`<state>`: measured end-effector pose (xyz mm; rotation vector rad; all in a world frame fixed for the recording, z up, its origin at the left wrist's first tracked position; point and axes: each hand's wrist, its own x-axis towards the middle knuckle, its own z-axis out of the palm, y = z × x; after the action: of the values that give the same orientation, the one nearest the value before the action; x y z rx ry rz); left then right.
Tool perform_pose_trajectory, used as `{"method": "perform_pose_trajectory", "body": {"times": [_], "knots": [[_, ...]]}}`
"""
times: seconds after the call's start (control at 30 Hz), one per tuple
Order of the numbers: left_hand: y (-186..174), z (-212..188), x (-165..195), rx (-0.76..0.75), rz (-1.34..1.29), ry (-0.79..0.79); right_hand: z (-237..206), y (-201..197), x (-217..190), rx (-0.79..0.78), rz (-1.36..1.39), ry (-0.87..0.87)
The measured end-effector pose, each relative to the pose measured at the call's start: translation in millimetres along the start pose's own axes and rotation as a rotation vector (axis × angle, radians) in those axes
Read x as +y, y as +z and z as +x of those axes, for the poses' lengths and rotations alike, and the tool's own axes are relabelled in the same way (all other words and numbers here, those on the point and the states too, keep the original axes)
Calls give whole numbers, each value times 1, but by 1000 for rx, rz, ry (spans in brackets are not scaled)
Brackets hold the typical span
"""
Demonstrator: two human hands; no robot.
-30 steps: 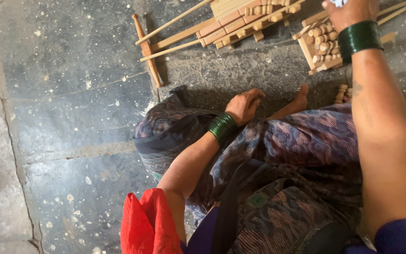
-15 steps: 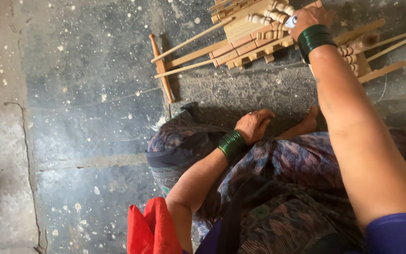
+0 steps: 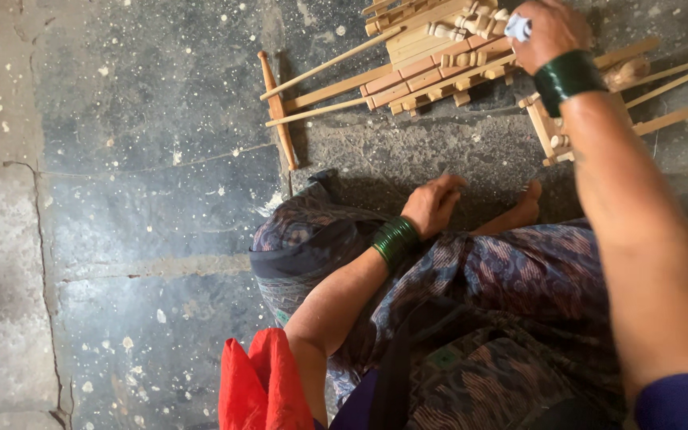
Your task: The person sits on the floor wiping small wooden toy parts, including turned wooden pieces and abacus-style bead frames, one at a time with a white cloth, then places the wiped pieces back on the floor or onto the wooden toy frames.
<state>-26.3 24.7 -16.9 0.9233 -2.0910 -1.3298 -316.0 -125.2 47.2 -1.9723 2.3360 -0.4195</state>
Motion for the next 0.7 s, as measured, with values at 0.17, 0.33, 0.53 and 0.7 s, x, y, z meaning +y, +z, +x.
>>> {"method": "perform_pose_trajectory", "body": {"times": [0.17, 0.33, 0.53, 0.7], "knots": [[-15, 7, 17, 95, -226, -203, -59, -25, 4, -253, 200, -123], [-21, 6, 11, 213, -332, -125, -128, -12, -26, -601, 90, -245], [-10, -1, -17, 9, -173, -222, -154, 4, -43, -519, 167, -476], [-19, 3, -24, 43, -331, -230, -140, -14, -45, -678, 261, -322]]}}
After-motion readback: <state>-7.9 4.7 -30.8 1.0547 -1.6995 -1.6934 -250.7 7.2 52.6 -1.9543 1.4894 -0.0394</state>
